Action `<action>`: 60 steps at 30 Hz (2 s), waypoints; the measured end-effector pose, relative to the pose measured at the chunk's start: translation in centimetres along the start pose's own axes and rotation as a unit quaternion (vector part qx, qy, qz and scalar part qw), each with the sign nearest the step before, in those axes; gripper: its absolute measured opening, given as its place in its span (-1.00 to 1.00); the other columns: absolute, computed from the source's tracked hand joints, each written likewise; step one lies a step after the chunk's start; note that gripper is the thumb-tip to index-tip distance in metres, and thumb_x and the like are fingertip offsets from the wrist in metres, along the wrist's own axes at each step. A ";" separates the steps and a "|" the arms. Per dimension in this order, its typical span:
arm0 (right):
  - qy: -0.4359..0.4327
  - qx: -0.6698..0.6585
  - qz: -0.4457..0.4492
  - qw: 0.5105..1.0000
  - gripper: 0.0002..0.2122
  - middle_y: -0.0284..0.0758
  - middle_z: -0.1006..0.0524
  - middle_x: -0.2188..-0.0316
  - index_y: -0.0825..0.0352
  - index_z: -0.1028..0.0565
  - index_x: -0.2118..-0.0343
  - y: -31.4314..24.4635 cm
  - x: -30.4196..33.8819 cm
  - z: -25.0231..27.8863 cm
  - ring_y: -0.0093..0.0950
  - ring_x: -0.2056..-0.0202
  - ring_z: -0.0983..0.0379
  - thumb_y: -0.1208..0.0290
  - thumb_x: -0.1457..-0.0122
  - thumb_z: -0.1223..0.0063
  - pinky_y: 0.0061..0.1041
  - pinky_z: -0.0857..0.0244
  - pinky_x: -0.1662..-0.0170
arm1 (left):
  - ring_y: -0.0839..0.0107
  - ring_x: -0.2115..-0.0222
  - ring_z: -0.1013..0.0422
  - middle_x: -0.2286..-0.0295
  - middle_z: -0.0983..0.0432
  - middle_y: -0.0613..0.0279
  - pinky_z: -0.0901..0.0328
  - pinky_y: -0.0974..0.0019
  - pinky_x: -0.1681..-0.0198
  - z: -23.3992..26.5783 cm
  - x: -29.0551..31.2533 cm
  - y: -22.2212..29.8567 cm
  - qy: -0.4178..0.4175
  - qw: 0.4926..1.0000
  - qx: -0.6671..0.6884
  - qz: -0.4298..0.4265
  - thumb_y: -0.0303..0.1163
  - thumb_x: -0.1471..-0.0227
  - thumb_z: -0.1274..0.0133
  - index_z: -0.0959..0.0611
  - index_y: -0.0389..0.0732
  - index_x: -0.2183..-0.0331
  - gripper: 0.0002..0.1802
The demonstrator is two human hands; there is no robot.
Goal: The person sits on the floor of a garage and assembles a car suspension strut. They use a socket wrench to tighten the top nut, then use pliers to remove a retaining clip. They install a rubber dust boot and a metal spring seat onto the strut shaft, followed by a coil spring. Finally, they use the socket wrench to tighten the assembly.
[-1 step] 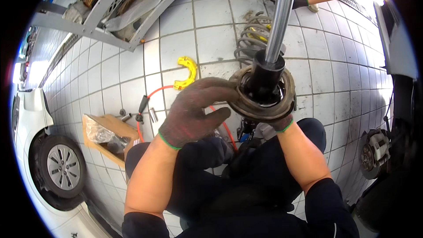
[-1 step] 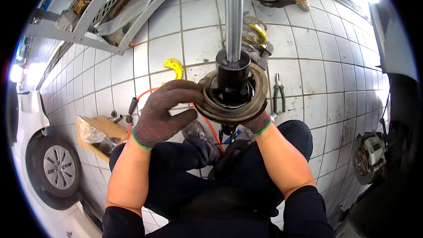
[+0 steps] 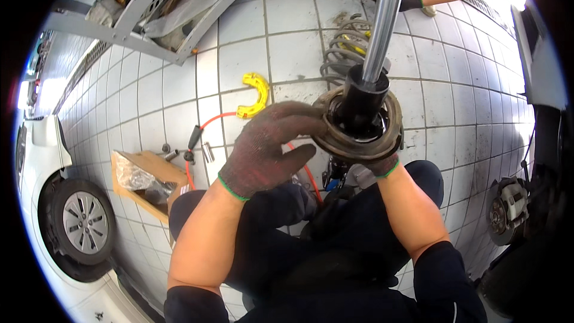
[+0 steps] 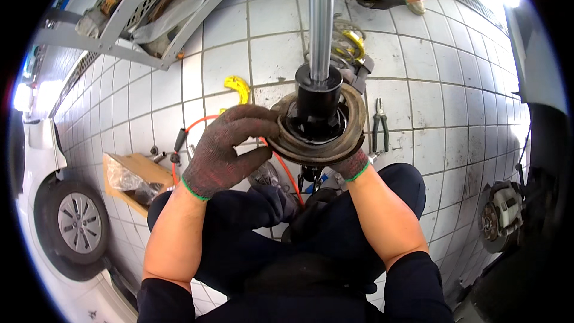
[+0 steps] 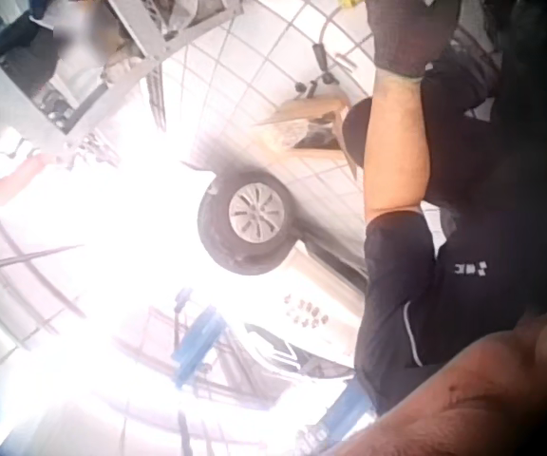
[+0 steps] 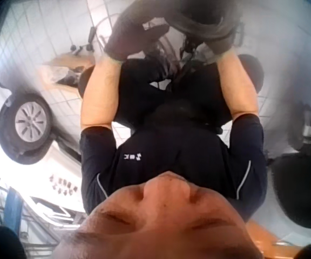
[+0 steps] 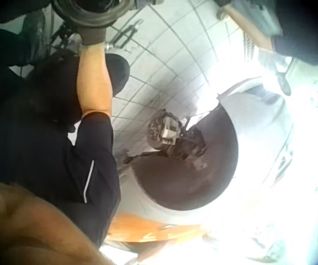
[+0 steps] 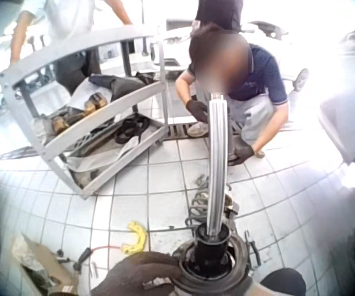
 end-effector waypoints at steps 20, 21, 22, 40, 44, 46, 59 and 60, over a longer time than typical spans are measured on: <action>0.073 0.472 -0.164 0.863 -0.42 0.04 -0.73 0.05 0.44 -0.62 -0.11 -1.6 0.5 -5.0 -0.01 -0.04 -0.69 0.02 -0.23 -0.43 -0.12 -0.54 -0.16 | 0.15 0.17 -0.71 0.17 -0.73 0.07 -0.61 0.16 0.08 -0.4 -1.6 2.8 0.126 0.952 -0.273 0.057 -0.42 0.17 -0.61 -0.77 -0.18 -0.01 -0.37; 0.060 0.462 -0.168 0.869 -0.40 0.04 -0.73 0.08 0.47 -0.61 -0.10 -2.0 0.8 -5.2 -0.02 -0.02 -0.70 0.02 -0.22 -0.43 -0.13 -0.54 -0.14 | 0.18 0.20 -0.71 0.20 -0.74 0.08 -0.60 0.17 0.10 -0.3 -1.4 3.3 0.132 0.957 -0.251 0.053 -0.41 0.17 -0.62 -0.77 -0.18 0.01 -0.39; 0.040 0.397 -0.101 0.911 -0.44 -0.04 -0.74 0.16 0.48 -0.64 -0.04 -1.9 0.8 -5.6 -0.19 0.07 -0.73 0.06 -0.20 -0.45 -0.21 -0.55 -0.06 | 0.21 0.23 -0.71 0.22 -0.74 0.09 -0.60 0.19 0.12 -0.2 -0.9 3.7 0.136 0.962 -0.230 0.052 -0.41 0.17 -0.62 -0.77 -0.18 0.03 -0.41; 0.061 0.492 -0.208 0.843 -0.52 -0.16 -0.77 -0.01 0.15 -0.70 -0.17 -9.4 8.6 -7.3 -0.17 -0.12 -0.69 -0.01 -0.29 -0.42 -0.22 -0.55 -0.20 | 0.07 0.11 -0.70 0.08 -0.72 0.04 -0.59 0.12 0.05 -0.1 0.7 8.9 0.034 0.994 -0.070 -0.082 -0.61 0.23 -0.50 -0.78 -0.16 0.09 -0.45; 0.106 0.528 -0.248 0.805 -0.51 -0.13 -0.78 0.02 0.17 -0.71 -0.14 -10.8 9.0 -7.5 -0.14 -0.07 -0.72 -0.04 -0.28 -0.41 -0.17 -0.57 -0.15 | 0.08 0.00 -0.69 0.04 -0.73 -0.02 -0.57 0.10 -0.09 1.9 1.7 6.8 0.031 0.998 -0.009 -0.053 -0.61 0.22 -0.47 -0.80 -0.21 0.06 -0.45; 0.121 0.539 -0.235 0.800 -0.51 -0.12 -0.79 0.03 0.18 -0.72 -0.13 -11.1 8.8 -7.5 -0.12 -0.05 -0.73 -0.05 -0.27 -0.41 -0.15 -0.58 -0.13 | 0.08 0.01 -0.69 0.07 -0.74 -0.02 -0.57 0.09 -0.07 2.2 1.6 6.5 0.034 0.998 0.001 -0.046 -0.60 0.18 -0.46 -0.79 -0.21 0.07 -0.48; 0.103 0.567 -0.223 0.787 -0.53 -0.16 -0.78 0.07 0.24 -0.70 -0.09 -10.9 7.6 -9.0 -0.21 -0.03 -0.74 0.10 -0.18 -0.51 -0.22 -0.59 -0.13 | 0.13 0.23 -0.70 0.24 -0.75 0.00 -0.56 0.15 0.12 0.5 0.4 5.9 0.071 0.995 -0.042 0.062 -0.45 -0.14 -0.37 -0.81 -0.24 0.11 -0.75; 0.091 0.572 -0.210 0.787 -0.52 -0.15 -0.78 0.06 0.24 -0.70 -0.09 -11.0 7.3 -9.5 -0.19 -0.04 -0.74 0.10 -0.18 -0.51 -0.21 -0.59 -0.14 | 0.14 0.24 -0.69 0.26 -0.75 0.00 -0.55 0.16 0.13 0.6 0.8 5.1 0.079 0.992 -0.012 0.102 -0.41 -0.17 -0.34 -0.82 -0.25 0.13 -0.77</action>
Point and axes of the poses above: each hand's wrist, its own x-axis away from the middle knuckle, its own z-axis out of the back of the hand, y = z × x, the point moved 8 cm from there along -x, towards the middle knuckle
